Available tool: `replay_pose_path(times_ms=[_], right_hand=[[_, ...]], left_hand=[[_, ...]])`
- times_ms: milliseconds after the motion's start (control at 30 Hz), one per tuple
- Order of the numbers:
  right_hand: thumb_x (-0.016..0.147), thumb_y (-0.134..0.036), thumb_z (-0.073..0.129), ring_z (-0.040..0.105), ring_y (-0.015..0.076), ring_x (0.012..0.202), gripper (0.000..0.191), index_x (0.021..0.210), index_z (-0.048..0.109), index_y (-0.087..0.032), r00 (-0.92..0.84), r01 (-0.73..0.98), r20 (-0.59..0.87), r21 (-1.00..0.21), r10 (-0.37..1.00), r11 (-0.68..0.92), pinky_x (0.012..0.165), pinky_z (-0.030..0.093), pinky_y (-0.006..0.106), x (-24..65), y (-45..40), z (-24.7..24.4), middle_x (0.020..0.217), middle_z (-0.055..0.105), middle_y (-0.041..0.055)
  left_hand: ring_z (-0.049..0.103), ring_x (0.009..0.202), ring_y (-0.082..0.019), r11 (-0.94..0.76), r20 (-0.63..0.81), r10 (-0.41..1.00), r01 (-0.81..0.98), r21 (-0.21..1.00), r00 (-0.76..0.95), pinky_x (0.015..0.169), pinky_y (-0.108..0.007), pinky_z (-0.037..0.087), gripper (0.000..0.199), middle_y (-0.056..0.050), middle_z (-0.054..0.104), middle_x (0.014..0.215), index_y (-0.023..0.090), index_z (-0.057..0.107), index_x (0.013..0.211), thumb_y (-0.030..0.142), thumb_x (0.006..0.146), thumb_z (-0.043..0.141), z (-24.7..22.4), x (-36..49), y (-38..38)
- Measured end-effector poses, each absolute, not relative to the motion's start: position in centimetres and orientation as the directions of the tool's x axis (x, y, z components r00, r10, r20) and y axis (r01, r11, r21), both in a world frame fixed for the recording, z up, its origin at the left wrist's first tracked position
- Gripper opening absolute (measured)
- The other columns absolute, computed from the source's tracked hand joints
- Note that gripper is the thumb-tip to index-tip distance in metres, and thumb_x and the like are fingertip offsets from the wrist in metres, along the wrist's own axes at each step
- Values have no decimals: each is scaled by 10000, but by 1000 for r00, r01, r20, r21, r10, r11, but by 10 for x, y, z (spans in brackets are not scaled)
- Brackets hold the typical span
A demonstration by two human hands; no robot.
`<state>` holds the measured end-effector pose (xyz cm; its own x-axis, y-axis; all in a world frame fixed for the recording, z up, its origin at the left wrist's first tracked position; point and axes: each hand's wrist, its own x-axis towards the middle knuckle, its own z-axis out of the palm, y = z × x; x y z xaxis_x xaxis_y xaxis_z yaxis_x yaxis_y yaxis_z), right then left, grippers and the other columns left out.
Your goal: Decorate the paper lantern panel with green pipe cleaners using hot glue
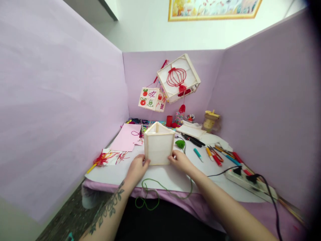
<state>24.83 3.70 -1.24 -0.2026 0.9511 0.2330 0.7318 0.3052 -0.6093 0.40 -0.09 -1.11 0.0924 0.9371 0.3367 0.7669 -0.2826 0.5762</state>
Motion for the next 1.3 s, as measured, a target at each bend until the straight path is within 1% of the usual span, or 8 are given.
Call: replay_pose_path(times_ms=[200,400,533,733,867,1000,1133,1300], right_hand=[[896,-332,467,556,224,868,345,1164,520,-123,-8,678,462,-649,887,344,807,448,370,236,9,4,1056,574,142],[816,-254,594,556,201,872,75,851,597,-188,-475,645,196,-586,858,490,803,442,324,206,-53,1,922,577,64],[814,-177,532,547,176,796,78,736,531,-188,-526,671,114,-553,843,494,734,435,292,207,-54,-1,861,584,54],[904,-291,356,576,176,609,149,795,432,-225,-22,581,162,-801,987,144,613,458,300,312,-29,28,697,617,31],[864,-301,462,591,275,800,144,894,541,-185,403,855,437,-495,804,-159,719,449,393,368,-25,38,862,642,140],[854,-228,494,547,311,1001,172,972,604,-167,160,931,513,-362,843,43,872,421,439,338,-36,36,1036,612,173],[803,-264,631,540,236,1007,210,1008,613,-227,-545,659,203,-497,814,565,886,442,347,265,-59,25,1074,599,79],[807,-135,548,538,183,826,71,770,558,-195,-635,649,45,-511,771,564,758,430,291,242,-60,15,859,598,40]], left_hand=[[513,625,-173,-315,475,879,782,537,27,615,-295,381,299,-2,526,641,206,491,694,439,879,455,12,2,0],[523,621,-154,-320,507,859,697,641,-72,615,-270,374,261,6,556,643,198,528,698,412,845,493,16,7,14],[518,609,-142,-340,558,811,634,695,-176,628,-259,384,268,21,546,621,198,532,686,416,840,506,7,9,19],[514,578,-136,-306,532,796,565,766,-289,589,-244,393,271,18,551,603,193,545,707,430,831,502,-8,1,22],[516,546,-134,-282,503,806,543,791,-313,545,-234,393,297,19,544,579,196,539,701,459,833,498,-12,-1,22],[536,540,-136,-266,492,805,540,798,-331,524,-229,405,302,10,571,598,194,558,727,470,831,497,-12,-1,22],[547,536,-138,-260,493,803,548,795,-335,518,-230,416,304,6,577,604,193,561,730,468,836,489,-12,-3,23],[545,525,-141,-265,498,805,555,789,-323,513,-231,412,307,12,560,569,195,556,710,471,833,497,-12,-4,23]])
